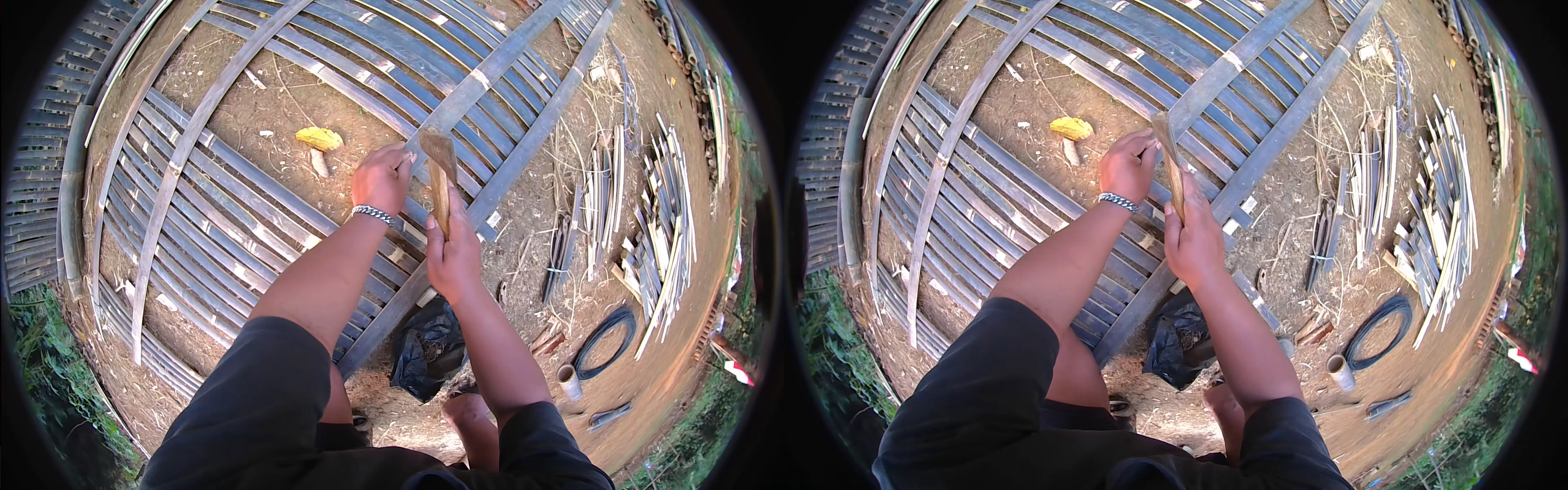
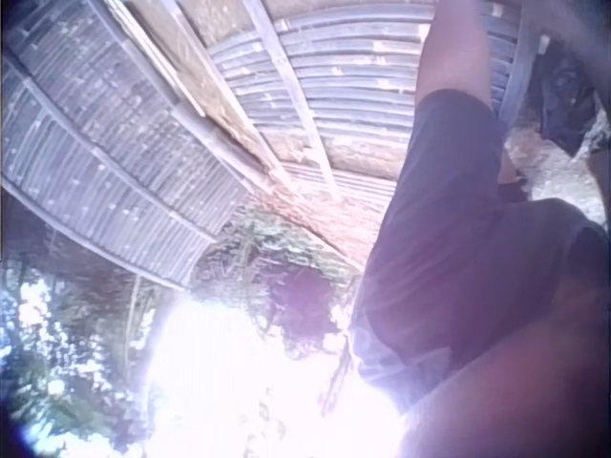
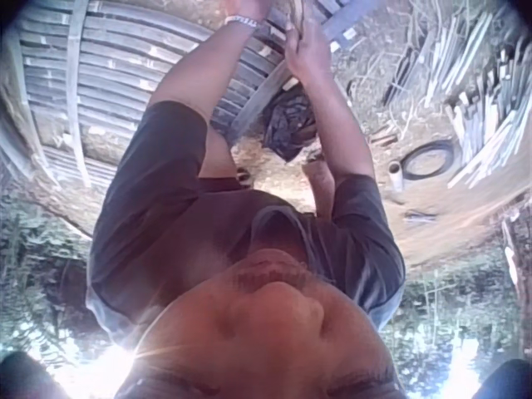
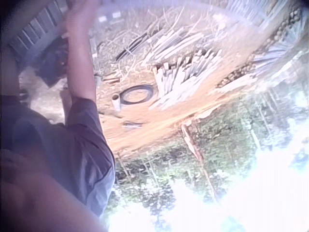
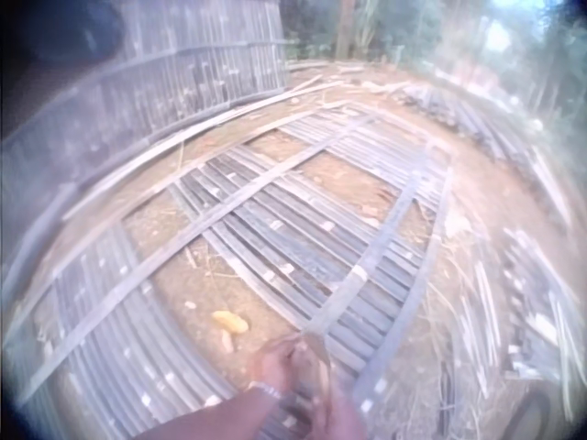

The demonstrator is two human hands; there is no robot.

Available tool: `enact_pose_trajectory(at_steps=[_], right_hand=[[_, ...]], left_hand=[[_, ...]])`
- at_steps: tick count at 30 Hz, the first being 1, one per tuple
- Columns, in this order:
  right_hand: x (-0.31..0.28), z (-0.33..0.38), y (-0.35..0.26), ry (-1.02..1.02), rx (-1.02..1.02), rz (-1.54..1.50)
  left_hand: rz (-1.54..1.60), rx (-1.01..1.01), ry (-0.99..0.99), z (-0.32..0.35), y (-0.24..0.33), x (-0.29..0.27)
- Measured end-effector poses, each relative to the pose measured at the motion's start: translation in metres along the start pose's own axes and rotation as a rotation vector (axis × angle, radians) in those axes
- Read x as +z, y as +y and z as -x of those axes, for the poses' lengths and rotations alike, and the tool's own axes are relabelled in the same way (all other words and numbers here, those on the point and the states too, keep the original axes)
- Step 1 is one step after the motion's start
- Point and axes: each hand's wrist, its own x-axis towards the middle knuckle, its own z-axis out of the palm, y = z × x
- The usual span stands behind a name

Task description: The person aligns bamboo slats on a wooden frame and secures them by hammering in small fasteners using the side of an axe.

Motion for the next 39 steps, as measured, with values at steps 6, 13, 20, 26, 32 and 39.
enact_pose_trajectory(at_steps=[6, 13, 20, 26, 32, 39], right_hand=[[0.003, -0.002, 0.020, -0.197, 0.135, 0.133], [-0.003, -0.004, 0.006, -0.076, 0.016, 0.053], [-0.007, -0.003, 0.017, -0.151, 0.061, 0.099], [-0.010, -0.001, 0.005, -0.064, -0.037, 0.048], [-0.004, -0.008, 0.018, -0.257, 0.086, 0.141], [-0.008, -0.007, 0.011, -0.012, -0.103, 0.071]], left_hand=[[-0.027, 0.038, 0.018, -0.001, -0.003, 0.002], [-0.039, 0.039, 0.012, -0.001, 0.000, 0.001], [-0.024, 0.013, -0.011, -0.002, 0.001, 0.000], [0.142, -0.155, -0.069, 0.000, -0.005, -0.006], [0.019, -0.139, -0.001, -0.001, -0.001, -0.001], [0.004, -0.097, 0.014, 0.000, -0.009, -0.001]])
